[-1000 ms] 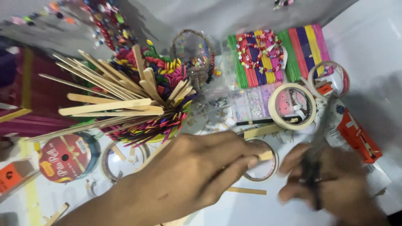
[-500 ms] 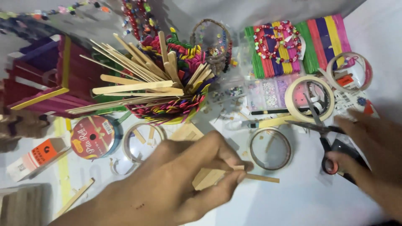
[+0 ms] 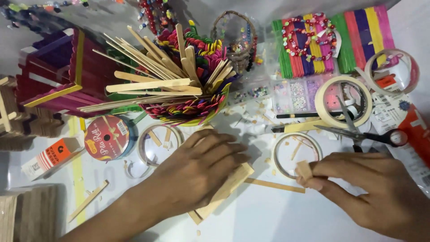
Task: Assembling and detailing a miniature wooden structure using popsicle sticks, glue, and scissors.
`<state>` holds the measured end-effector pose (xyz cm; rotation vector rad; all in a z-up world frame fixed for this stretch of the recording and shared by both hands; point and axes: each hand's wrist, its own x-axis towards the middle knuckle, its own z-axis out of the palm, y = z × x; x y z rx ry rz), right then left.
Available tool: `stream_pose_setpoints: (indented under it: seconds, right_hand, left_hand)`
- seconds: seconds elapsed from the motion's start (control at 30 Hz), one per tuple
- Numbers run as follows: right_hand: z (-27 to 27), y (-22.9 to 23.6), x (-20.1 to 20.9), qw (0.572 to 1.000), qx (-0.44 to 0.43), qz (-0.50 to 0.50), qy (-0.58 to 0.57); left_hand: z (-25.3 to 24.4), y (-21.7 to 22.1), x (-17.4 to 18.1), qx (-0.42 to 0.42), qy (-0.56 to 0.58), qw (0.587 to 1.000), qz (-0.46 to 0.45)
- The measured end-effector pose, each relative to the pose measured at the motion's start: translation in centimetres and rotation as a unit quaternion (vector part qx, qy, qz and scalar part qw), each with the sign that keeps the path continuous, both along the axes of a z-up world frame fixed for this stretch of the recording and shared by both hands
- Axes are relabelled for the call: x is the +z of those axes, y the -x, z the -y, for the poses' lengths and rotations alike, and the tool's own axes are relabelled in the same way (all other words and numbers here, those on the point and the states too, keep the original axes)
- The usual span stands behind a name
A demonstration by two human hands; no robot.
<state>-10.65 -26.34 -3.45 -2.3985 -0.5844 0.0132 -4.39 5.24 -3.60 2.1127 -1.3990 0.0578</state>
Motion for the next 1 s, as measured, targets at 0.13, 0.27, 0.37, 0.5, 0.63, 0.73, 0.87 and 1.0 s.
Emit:
stream_pose_setpoints:
  seconds: [0.13,0.27,0.37,0.5,0.63,0.73,0.87,1.0]
  right_hand:
    - [-0.5,0.3,0.0,1.0,0.009,0.015,-0.015]
    - [-0.1,0.3,-0.8,0.999,0.036,0.032,-0.021]
    - [0.0,0.0,-0.2,0.999,0.04,-0.023,-0.017]
    - [-1.9,0.1,0.3,0.994,0.019,0.051,-0.09]
    - [-1.2,-0.9,0.2,0.987,0.099,0.042,-0.12]
    - [-0.7,-1.5,0.2,0.988,0.146,0.006,-0.058]
    - [-1.2,-1.5,-0.1,0.991,0.122,0.003,-0.046]
    - [-0.4,-1.3,-2.9,0.989,0.123,-0.075,-0.039]
  left_hand:
    - [1.1,-0.5,-0.1,-0.038,-0.023,0.999,0.009]
    - [0.5,-1.1,0.0,-0.044,-0.084,0.995,0.034]
    - [-0.8,-1.3,2.0,-0.062,-0.081,0.994,-0.041]
    - [-3.8,-0.4,6.1,-0.024,-0.038,0.992,-0.12]
    - [-5.2,1.5,7.7,0.019,0.026,0.992,-0.123]
    - [-5.7,2.9,5.2,0.049,0.075,0.992,-0.091]
    - [-5.1,4.6,0.5,0.077,0.201,0.974,-0.064]
    - [-4.8,5.7,-2.4,0.117,0.303,0.945,-0.036]
